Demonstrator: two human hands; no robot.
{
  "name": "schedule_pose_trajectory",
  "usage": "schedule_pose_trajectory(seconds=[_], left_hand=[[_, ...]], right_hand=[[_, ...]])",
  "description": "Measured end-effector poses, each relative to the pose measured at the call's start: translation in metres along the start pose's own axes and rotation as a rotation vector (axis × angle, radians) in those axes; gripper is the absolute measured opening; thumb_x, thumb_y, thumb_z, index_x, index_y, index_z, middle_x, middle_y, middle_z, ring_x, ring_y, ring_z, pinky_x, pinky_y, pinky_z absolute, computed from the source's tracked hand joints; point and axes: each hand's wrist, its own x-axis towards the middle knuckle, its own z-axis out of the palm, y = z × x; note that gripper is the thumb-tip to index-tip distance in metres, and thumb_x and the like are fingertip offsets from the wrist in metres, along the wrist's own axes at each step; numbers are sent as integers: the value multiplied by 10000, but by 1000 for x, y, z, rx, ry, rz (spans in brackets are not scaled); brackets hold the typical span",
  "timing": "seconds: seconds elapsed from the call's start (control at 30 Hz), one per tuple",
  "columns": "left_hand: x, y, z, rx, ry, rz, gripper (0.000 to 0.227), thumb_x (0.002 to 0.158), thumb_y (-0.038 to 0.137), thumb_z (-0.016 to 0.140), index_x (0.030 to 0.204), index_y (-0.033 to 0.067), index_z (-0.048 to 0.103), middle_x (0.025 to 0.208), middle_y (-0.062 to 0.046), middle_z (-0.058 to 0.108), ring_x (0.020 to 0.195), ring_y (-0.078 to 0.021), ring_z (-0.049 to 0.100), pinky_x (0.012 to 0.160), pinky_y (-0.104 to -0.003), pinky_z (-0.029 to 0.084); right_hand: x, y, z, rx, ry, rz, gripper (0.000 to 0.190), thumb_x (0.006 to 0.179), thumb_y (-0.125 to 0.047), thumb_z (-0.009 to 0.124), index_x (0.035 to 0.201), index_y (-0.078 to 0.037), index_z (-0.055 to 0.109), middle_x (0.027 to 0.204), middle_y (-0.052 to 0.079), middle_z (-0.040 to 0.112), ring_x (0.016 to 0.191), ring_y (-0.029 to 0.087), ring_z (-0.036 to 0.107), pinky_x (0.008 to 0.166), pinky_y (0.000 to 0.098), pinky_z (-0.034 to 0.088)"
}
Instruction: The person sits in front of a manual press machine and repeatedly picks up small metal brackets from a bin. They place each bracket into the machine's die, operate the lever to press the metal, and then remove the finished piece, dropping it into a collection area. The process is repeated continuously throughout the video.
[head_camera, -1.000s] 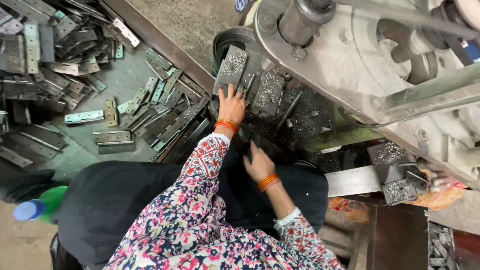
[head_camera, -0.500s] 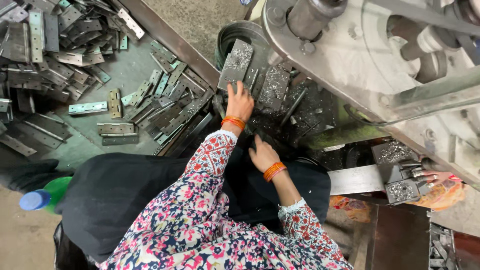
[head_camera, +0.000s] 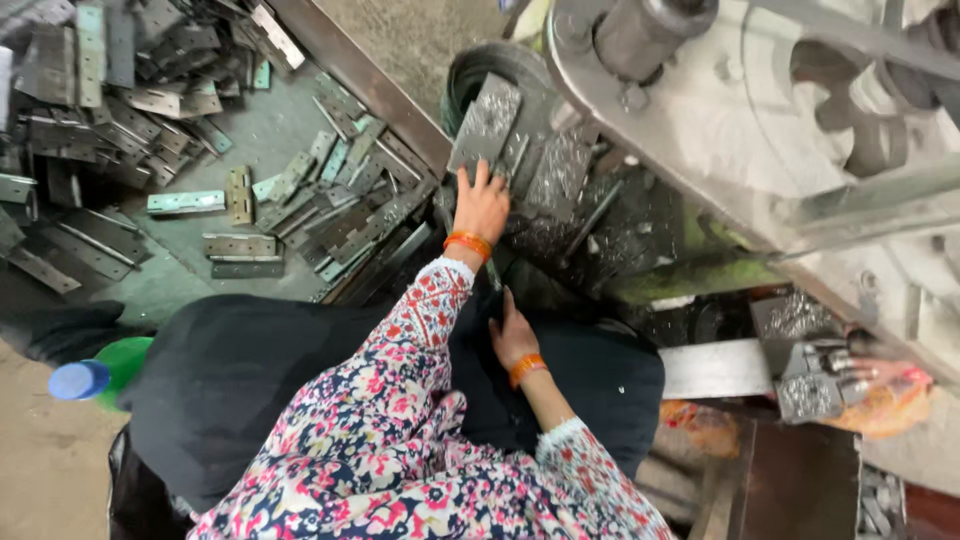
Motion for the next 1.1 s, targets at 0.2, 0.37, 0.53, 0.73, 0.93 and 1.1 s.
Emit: schedule_pose_trajectory(seconds=[0.2,0.37,0.53,0.73,0.93,1.1], left_hand=[[24,0,5,1,-81,-26,276,960,193,550,1086,90,773,1235,-47,690,1405,-369,400,1135,-694,279],[34,-2,8,14,-54,-32,284,953,185,548,1108,98,770,1232,-38,681,1402,-366,398,1125,-698,283],[28,3,16,39,0,-14,296,923,196,543,1094,111,769,1296,-39,668,1386,-361,395,1101,-691,288],[39,-7,18,15,33,-25,313,954,200,532,1134,111,773,1246,-21,680,1390,-351,400,1127,-698,278],[67,-6,18,2,-74,-49,286,956,199,535,1086,118,777,1262,-20,686,1410,-355,398,1128,-696,262],[57,-11,32,-4,-3,-32,328,917,202,538,1132,120,771,1340,-18,666,1430,-367,362,1128,-700,252]], right_hand=[[26,-17,-59,-186,-116,84,667,975,-305,607,1555,-84,363,1148,279,688,1078,455,661,939,525,532],[-4,-18,-5,-87,9,110,729,961,-313,576,1606,-186,260,1250,254,665,1062,455,660,858,533,552],[-12,-9,4,-21,-13,139,734,969,-326,558,1608,-222,213,1343,244,621,1079,458,647,858,533,549],[15,-22,-47,-86,-99,80,745,945,-294,599,1595,-136,272,1199,286,672,1097,455,652,944,518,531],[26,-15,-42,-135,-100,131,693,974,-313,589,1593,-173,313,1152,270,699,1052,446,679,913,520,555],[-3,-9,12,-16,38,122,734,940,-296,590,1599,-255,267,1195,232,688,1021,445,666,833,535,556]])
